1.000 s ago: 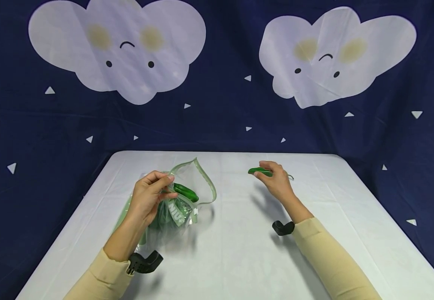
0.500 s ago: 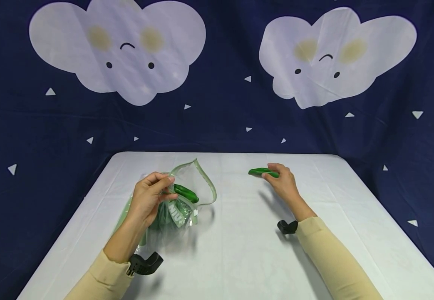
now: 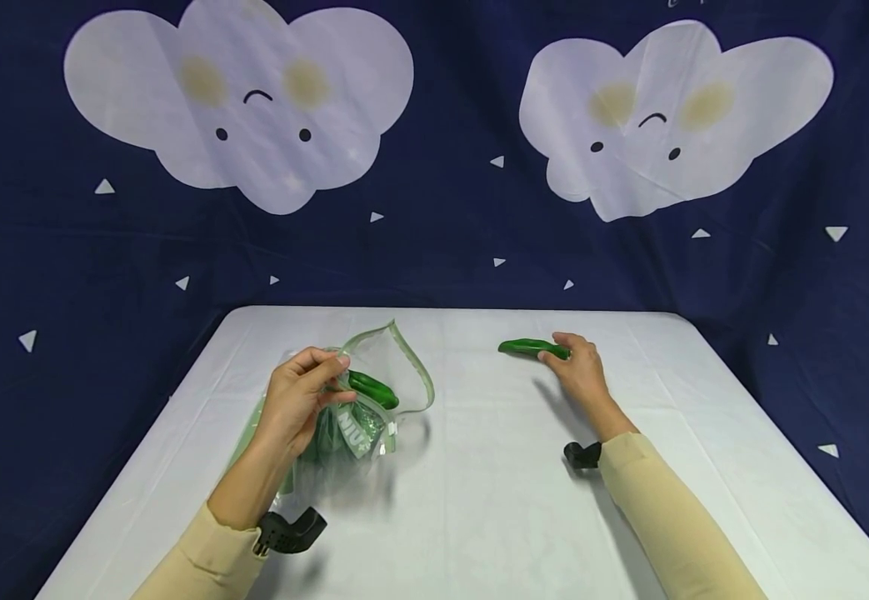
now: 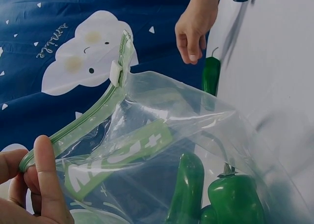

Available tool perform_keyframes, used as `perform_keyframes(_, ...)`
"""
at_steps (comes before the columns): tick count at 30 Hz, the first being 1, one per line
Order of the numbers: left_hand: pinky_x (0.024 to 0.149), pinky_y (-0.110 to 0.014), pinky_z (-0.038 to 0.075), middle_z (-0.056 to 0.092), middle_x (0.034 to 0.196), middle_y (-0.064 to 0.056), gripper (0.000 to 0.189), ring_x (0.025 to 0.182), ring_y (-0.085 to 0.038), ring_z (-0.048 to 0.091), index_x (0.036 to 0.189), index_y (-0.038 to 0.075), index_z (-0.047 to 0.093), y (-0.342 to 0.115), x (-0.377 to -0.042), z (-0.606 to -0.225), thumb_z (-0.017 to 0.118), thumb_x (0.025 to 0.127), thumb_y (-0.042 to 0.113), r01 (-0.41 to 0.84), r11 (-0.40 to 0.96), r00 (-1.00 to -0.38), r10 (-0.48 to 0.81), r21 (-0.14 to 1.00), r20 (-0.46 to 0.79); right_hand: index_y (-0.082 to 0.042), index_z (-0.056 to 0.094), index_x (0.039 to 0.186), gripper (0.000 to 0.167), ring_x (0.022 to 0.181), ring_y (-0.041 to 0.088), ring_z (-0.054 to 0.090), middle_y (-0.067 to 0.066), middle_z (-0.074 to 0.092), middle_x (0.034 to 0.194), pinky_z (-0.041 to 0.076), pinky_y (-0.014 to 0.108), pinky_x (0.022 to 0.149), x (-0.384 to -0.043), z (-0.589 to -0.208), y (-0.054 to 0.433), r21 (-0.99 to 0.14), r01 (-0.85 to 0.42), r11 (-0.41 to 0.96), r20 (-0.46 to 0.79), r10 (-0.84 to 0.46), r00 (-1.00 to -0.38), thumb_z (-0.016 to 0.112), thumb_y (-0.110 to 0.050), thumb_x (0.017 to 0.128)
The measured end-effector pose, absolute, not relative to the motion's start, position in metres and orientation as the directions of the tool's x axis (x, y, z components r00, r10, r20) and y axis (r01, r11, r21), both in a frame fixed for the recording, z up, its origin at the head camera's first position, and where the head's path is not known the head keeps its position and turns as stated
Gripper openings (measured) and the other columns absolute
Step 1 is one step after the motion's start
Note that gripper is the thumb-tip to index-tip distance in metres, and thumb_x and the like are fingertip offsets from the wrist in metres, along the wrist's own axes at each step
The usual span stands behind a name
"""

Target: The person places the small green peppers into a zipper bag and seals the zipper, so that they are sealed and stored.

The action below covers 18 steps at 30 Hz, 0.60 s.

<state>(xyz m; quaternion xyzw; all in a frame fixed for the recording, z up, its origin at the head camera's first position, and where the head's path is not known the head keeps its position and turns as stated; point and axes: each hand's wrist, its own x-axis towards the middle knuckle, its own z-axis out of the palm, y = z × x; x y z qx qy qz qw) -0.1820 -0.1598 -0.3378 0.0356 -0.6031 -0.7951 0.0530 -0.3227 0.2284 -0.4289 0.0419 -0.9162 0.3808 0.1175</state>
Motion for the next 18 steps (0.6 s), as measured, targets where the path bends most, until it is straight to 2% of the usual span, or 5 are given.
perform_keyframes(10, 0.062, -0.028, 0.065, 0.056, 0.084, 0.003, 0.014, 0.063, -0.007, 0.056, 0.075, 0.014, 0.063, -0.16, -0.181, -0.337, 0.067, 0.087, 0.007, 0.051, -0.278, -0.991, -0.132, 0.959, 0.014, 0.001, 0.05, 0.132, 0.056, 0.12, 0.042, 0.043, 0.026, 0.052, 0.129, 0.042, 0.057, 0.101, -0.328, -0.434, 0.237, -0.647, -0.139, 0.75, 0.24, 0.027, -0.97, 0.067, -0.028, 0.087)
perform_keyframes(18, 0.062, -0.028, 0.065, 0.056, 0.084, 0.003, 0.015, 0.063, -0.007, 0.056, 0.075, 0.014, 0.062, -0.161, -0.181, -0.337, 0.067, 0.087, 0.008, 0.052, -0.276, -0.992, -0.129, 0.96, 0.017, 0.002, 0.048, 0.133, 0.059, 0.12, 0.045, 0.041, 0.029, 0.05, 0.129, 0.037, 0.059, 0.102, -0.333, -0.439, 0.244, -0.606, -0.112, 0.788, 0.22, 0.03, -0.975, 0.067, -0.028, 0.086)
